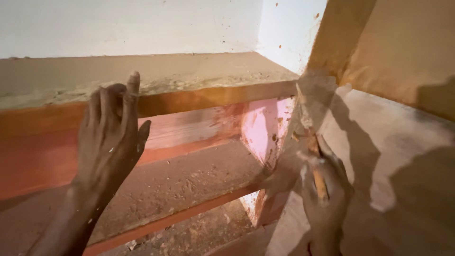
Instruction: The person paints the vertical risers of concrete stairs with a light pinkish-orange paint using a wide brush. They repeatedly dip the brush into a small container and apply paint in horizontal strokes, working from the top step downward.
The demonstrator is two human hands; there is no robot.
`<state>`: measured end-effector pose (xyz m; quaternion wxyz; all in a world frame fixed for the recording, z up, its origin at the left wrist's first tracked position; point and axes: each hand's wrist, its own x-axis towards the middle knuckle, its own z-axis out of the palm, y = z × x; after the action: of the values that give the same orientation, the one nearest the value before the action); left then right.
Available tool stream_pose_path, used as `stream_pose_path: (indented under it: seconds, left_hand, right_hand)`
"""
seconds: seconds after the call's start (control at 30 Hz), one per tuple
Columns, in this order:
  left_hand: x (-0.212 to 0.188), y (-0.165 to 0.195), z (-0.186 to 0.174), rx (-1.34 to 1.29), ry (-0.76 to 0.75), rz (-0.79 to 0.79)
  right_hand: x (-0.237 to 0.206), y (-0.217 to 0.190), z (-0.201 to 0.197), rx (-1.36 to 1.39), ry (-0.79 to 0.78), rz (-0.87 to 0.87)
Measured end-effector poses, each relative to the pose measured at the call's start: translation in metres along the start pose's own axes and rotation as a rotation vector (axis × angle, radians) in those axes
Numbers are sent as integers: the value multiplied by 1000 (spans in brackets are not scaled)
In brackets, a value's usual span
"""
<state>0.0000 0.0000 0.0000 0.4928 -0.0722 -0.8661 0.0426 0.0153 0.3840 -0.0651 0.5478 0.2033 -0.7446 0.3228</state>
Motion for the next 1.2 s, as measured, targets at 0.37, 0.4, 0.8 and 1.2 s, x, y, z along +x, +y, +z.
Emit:
stream_pose_path:
  seconds: [0.37,0.4,0.8,1.2]
  left_hand:
    - [12,-2,-43,127,88,67]
    - [10,-5,-48,101,11,27]
    - [12,-17,-45,150,87,27]
    - [15,-20,-56,114,104,-61]
  right_hand:
    - [-32,-25,54,1150,-243,-167]
    - [-31,-22,48,1108,-224,-155]
    - [21,12,1,126,236,179]
    - [-3,-73,23,937,-66,-122]
